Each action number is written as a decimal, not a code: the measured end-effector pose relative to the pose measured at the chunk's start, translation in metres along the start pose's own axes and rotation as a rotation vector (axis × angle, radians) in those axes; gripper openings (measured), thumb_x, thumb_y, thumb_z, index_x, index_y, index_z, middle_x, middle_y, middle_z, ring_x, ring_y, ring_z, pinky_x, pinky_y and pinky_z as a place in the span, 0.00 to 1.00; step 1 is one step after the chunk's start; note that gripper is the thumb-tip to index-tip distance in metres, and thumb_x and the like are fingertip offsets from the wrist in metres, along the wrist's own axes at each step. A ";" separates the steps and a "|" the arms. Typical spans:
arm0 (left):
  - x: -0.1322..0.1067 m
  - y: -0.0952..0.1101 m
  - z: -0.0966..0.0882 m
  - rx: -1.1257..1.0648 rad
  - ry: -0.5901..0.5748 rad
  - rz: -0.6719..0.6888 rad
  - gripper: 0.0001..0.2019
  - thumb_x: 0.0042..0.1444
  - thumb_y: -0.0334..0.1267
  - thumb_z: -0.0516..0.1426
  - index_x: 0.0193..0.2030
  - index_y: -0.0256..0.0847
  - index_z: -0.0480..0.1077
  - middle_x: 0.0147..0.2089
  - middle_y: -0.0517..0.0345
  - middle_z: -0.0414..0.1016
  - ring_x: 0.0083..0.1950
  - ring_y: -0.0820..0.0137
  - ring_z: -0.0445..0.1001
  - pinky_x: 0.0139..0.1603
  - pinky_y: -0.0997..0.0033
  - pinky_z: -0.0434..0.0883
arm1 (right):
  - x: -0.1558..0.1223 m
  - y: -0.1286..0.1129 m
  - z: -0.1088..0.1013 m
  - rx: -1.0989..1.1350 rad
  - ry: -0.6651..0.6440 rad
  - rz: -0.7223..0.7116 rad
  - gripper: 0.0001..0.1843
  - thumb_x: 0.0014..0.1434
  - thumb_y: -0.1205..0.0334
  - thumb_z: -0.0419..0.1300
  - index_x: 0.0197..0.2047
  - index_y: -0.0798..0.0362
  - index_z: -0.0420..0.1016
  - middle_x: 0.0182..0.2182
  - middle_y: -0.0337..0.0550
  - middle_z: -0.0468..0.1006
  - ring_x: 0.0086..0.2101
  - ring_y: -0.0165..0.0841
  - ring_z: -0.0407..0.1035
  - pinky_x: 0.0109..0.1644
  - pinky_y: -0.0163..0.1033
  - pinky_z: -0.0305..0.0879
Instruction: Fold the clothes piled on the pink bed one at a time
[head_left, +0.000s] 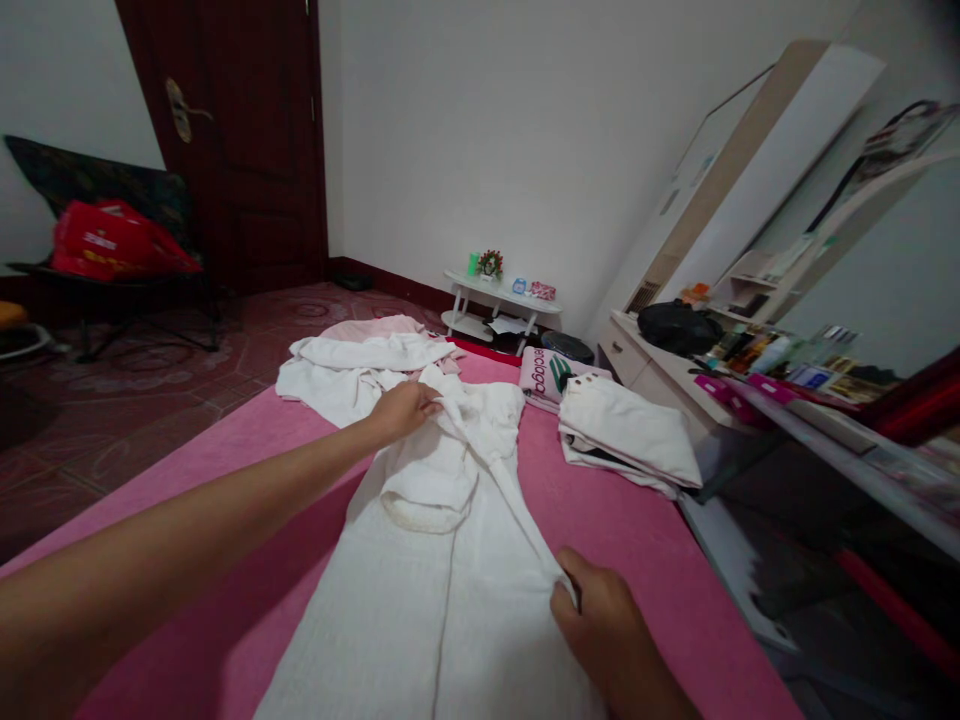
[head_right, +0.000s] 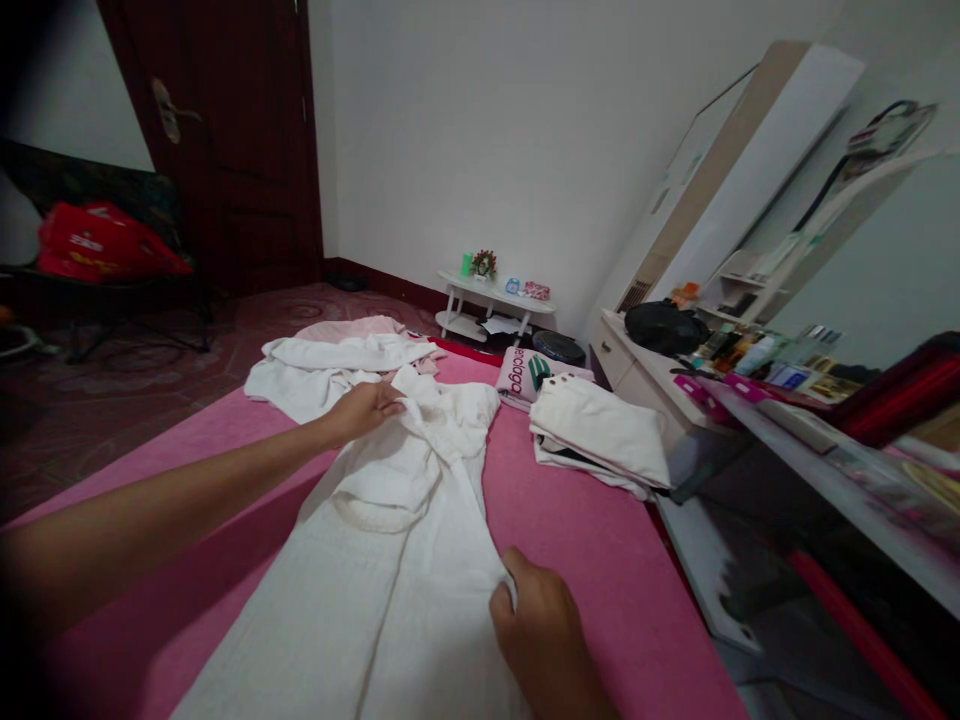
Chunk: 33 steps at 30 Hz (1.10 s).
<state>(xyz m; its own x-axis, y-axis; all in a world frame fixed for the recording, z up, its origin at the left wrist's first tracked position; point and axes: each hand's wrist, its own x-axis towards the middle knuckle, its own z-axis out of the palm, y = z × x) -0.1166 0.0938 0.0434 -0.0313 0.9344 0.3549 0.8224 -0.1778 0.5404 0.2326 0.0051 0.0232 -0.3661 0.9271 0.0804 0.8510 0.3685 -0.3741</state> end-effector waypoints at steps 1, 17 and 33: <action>0.002 0.001 -0.002 -0.008 0.016 0.001 0.12 0.55 0.36 0.55 0.41 0.44 0.79 0.38 0.55 0.80 0.40 0.61 0.76 0.40 0.69 0.67 | 0.002 -0.006 -0.004 0.114 -0.014 0.006 0.07 0.52 0.64 0.50 0.26 0.50 0.67 0.20 0.38 0.69 0.24 0.33 0.64 0.29 0.35 0.58; -0.028 -0.075 -0.008 -0.092 0.254 -0.015 0.16 0.50 0.31 0.51 0.40 0.41 0.78 0.53 0.50 0.72 0.55 0.62 0.69 0.58 0.58 0.65 | 0.070 -0.075 0.009 0.748 -0.141 -0.141 0.15 0.55 0.55 0.58 0.36 0.56 0.79 0.32 0.45 0.79 0.34 0.34 0.72 0.39 0.36 0.66; -0.072 -0.044 -0.013 -0.507 0.197 -0.051 0.11 0.49 0.33 0.48 0.20 0.39 0.68 0.46 0.52 0.74 0.47 0.63 0.72 0.49 0.66 0.69 | 0.256 -0.066 0.080 -0.070 0.043 -0.089 0.34 0.66 0.43 0.38 0.70 0.49 0.45 0.70 0.46 0.43 0.68 0.42 0.33 0.66 0.56 0.37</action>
<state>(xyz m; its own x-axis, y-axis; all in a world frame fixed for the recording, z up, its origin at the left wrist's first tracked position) -0.1576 0.0308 0.0040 -0.2098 0.8787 0.4289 0.4419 -0.3061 0.8432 0.0527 0.2129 -0.0051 -0.4264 0.8920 0.1504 0.8405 0.4521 -0.2986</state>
